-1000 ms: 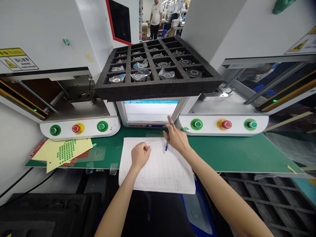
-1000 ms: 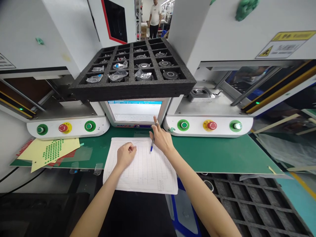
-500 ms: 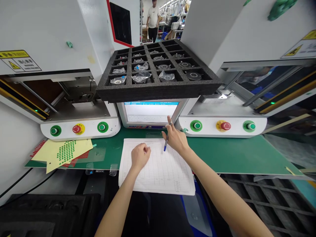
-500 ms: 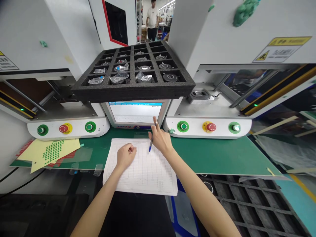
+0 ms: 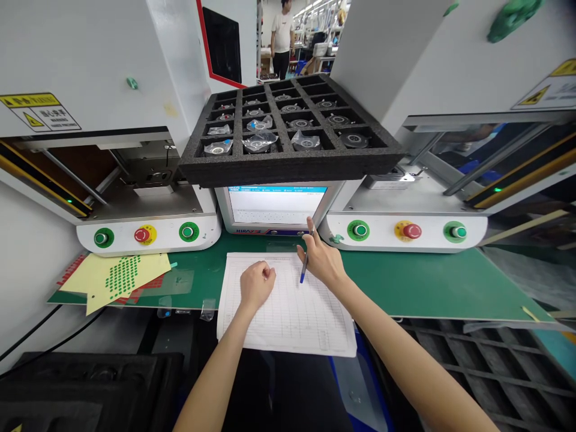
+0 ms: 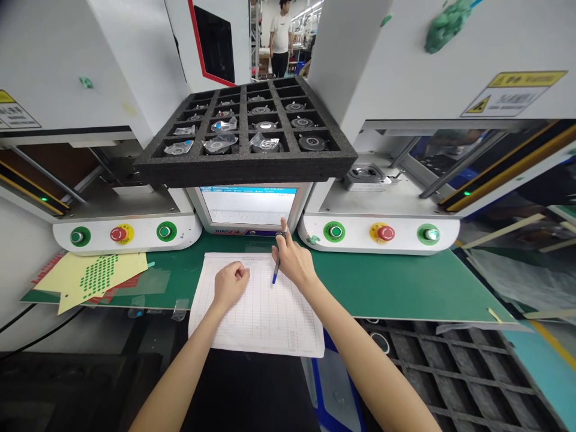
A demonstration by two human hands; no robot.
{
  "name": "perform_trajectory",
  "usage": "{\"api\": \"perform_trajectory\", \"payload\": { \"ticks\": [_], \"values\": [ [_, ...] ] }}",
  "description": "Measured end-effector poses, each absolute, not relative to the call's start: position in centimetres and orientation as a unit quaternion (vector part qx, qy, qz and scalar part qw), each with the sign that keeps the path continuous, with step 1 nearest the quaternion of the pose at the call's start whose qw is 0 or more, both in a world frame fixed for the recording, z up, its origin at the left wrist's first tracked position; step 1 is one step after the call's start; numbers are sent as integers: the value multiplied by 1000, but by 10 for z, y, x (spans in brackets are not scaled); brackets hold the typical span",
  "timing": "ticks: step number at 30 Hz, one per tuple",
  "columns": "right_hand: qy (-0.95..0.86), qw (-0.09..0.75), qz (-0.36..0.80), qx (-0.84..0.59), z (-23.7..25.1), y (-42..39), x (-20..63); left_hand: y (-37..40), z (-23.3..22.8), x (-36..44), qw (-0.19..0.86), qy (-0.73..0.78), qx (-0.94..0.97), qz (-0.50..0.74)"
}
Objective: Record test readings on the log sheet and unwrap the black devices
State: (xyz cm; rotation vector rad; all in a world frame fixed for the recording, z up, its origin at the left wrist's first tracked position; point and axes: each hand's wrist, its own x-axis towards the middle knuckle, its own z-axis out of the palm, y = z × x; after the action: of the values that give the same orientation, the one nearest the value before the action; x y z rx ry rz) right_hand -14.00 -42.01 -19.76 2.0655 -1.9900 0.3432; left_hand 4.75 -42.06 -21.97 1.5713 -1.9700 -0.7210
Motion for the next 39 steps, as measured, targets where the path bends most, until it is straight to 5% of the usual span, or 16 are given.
{"api": "perform_trajectory", "payload": {
  "ticks": [7, 27, 39],
  "values": [
    [-700, 113, 59, 703, -183, -429, -142, -421, -220, 48, 256, -724, 582, -269],
    [-650, 160, 131, 731, -202, -416, -139, -420, -223, 48, 262, -723, 578, -273],
    [-698, 107, 83, 703, -188, -420, -134, -421, -221, 49, 261, -722, 580, -273]
  ]
}}
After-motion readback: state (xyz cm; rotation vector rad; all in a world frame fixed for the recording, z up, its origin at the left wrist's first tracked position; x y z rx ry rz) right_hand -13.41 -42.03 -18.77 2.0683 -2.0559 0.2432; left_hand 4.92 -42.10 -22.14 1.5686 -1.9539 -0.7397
